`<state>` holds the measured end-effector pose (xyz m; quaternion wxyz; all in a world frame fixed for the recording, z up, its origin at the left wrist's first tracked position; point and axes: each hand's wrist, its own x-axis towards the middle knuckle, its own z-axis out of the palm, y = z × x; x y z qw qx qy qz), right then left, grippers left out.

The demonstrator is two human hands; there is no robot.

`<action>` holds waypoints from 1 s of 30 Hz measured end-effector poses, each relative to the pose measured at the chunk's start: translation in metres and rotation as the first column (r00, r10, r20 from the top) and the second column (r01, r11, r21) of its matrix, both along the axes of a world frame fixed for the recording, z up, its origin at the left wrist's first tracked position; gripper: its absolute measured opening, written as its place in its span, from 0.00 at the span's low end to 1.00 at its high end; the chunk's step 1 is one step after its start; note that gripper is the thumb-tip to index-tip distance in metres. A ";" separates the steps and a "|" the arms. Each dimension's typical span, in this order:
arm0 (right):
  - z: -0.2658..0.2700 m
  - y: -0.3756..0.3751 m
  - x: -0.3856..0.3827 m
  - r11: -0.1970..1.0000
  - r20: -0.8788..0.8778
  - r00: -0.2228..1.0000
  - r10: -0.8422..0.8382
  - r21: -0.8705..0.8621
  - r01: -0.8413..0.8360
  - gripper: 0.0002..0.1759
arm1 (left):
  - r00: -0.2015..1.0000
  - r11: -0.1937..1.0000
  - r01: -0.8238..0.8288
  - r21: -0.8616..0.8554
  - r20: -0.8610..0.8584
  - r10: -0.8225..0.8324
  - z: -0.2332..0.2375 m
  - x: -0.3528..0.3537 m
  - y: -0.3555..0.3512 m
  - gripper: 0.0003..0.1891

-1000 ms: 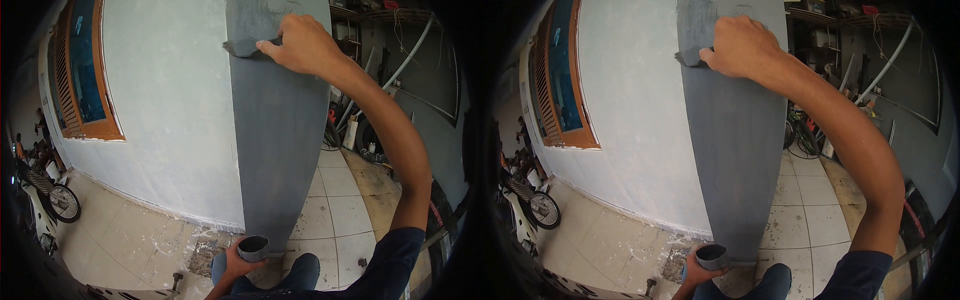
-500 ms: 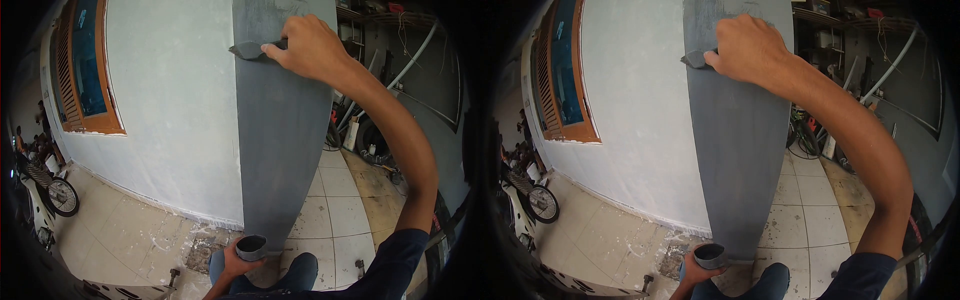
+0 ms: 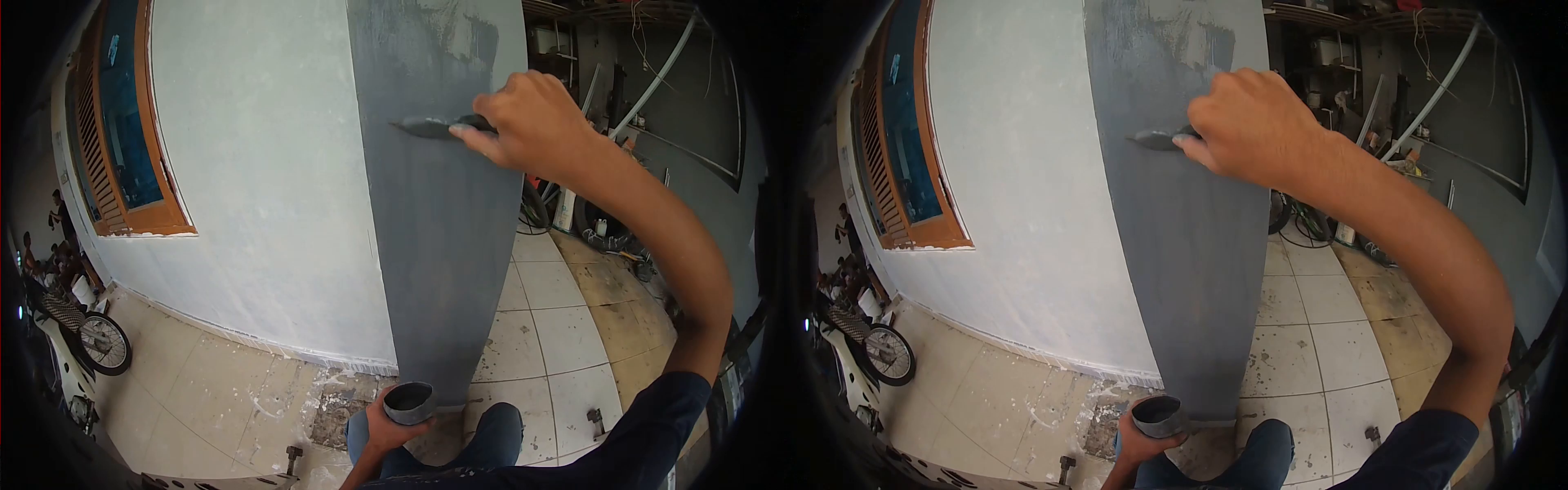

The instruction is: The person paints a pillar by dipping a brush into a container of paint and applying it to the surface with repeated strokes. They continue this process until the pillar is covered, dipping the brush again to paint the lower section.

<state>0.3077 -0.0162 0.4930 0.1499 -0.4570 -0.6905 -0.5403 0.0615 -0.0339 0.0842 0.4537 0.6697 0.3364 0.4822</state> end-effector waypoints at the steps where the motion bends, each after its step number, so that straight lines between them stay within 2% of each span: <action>1: -0.009 -0.015 0.005 1.000 -0.004 1.000 -0.007 0.005 0.007 0.23 | 1.000 1.000 0.007 0.005 -0.004 -0.007 -0.001 0.000 0.001 0.38; 3: -0.018 -0.037 0.016 0.935 0.075 0.978 -0.195 -0.288 0.208 0.22 | 1.000 1.000 0.003 0.030 -0.015 -0.003 -0.002 -0.001 0.007 0.37; 4: -0.013 -0.042 0.025 0.934 0.072 0.977 -0.201 -0.285 0.214 0.22 | 1.000 0.999 0.010 0.033 -0.017 -0.009 -0.002 -0.002 0.010 0.37; 6: 0.008 -0.044 0.044 0.975 0.106 0.972 -0.207 -0.057 0.214 0.22 | 0.998 0.999 0.038 0.025 -0.041 -0.037 -0.001 -0.001 0.017 0.37; 7: 0.026 -0.044 0.048 0.983 0.041 0.983 -0.180 -0.025 0.181 0.22 | 0.998 0.999 0.048 0.026 -0.044 -0.047 0.000 0.001 0.019 0.37; 8: 0.042 -0.039 0.059 0.986 0.142 0.985 -0.097 0.150 0.076 0.22 | 0.998 0.998 0.046 0.050 -0.045 -0.044 0.000 0.003 0.021 0.37; 9: 0.068 -0.034 0.072 0.969 0.314 0.949 -0.037 0.242 -0.042 0.22 | 0.998 0.997 0.043 0.070 -0.045 -0.040 0.000 0.005 0.021 0.37; 10: 0.084 -0.029 0.080 0.954 0.232 0.971 -0.050 0.299 -0.023 0.21 | 0.998 0.997 0.051 0.063 -0.051 -0.047 0.001 0.006 0.020 0.37; 11: 0.101 -0.057 0.030 0.890 -0.004 0.898 -0.441 0.131 0.437 0.28 | 0.997 0.996 0.067 0.060 -0.044 -0.065 0.003 0.009 0.019 0.38; 13: 0.118 -0.041 0.054 0.815 0.104 0.933 -0.345 0.526 0.243 0.26 | 0.995 0.994 0.090 0.055 -0.043 -0.087 0.004 0.013 0.018 0.38; 14: 0.121 -0.038 0.063 0.809 0.140 0.940 -0.312 0.559 0.185 0.24 | 0.995 0.994 0.093 0.057 -0.038 -0.091 0.004 0.015 0.016 0.38; 15: 0.109 -0.034 0.069 0.808 0.133 0.939 -0.317 0.556 0.194 0.24 | 0.995 0.993 0.097 0.060 -0.032 -0.095 0.004 0.015 0.015 0.38; 17: 0.070 -0.027 0.080 0.897 0.180 0.958 -0.225 0.422 0.131 0.20 | 0.993 0.992 0.112 0.056 -0.040 -0.110 0.006 0.015 0.013 0.38; 18: 0.041 -0.035 0.060 0.927 0.120 0.972 -0.202 0.344 0.151 0.19 | 0.993 0.992 0.116 0.049 -0.042 -0.114 0.006 0.015 0.011 0.38; 19: 0.020 -0.045 0.055 0.940 0.195 0.950 -0.243 0.290 0.181 0.18 | 0.993 0.992 0.117 0.043 -0.040 -0.116 0.004 0.015 0.011 0.38; 21: -0.023 -0.057 0.049 0.957 0.207 0.935 -0.288 0.108 0.270 0.18 | 0.994 0.994 0.096 0.048 -0.063 -0.093 0.000 0.015 0.012 0.39; 22: -0.029 -0.063 0.050 0.957 0.228 0.929 -0.290 0.075 0.280 0.18 | 0.994 0.994 0.096 0.044 -0.062 -0.093 -0.001 0.015 0.012 0.39; 24: -0.022 -0.065 0.059 0.956 0.251 0.923 -0.292 0.040 0.291 0.18 | 0.994 0.995 0.096 -0.011 -0.052 -0.097 -0.001 0.016 0.012 0.37; 26: 0.019 -0.060 0.076 0.981 0.285 0.949 -0.136 0.174 0.088 0.18 | 0.993 0.995 0.100 0.002 -0.063 -0.100 -0.004 0.018 0.016 0.38; 27: 0.039 -0.058 0.082 0.983 0.311 0.944 -0.108 0.176 0.054 0.18 | 0.992 0.995 0.100 0.012 -0.074 -0.099 -0.006 0.018 0.016 0.38; 28: 0.054 -0.051 0.093 0.974 0.247 0.961 -0.125 0.216 0.071 0.18 | 0.992 0.995 0.103 0.007 -0.074 -0.102 -0.005 0.019 0.016 0.38; 29: 0.072 -0.064 0.070 0.928 0.179 0.917 -0.356 0.185 0.324 0.22 | 0.994 0.995 0.097 -0.008 -0.050 -0.097 -0.003 0.021 0.014 0.37; 30: 0.088 -0.064 0.069 0.926 0.172 0.927 -0.334 0.245 0.288 0.22 | 0.995 0.996 0.090 -0.025 -0.028 -0.091 -0.003 0.023 0.012 0.37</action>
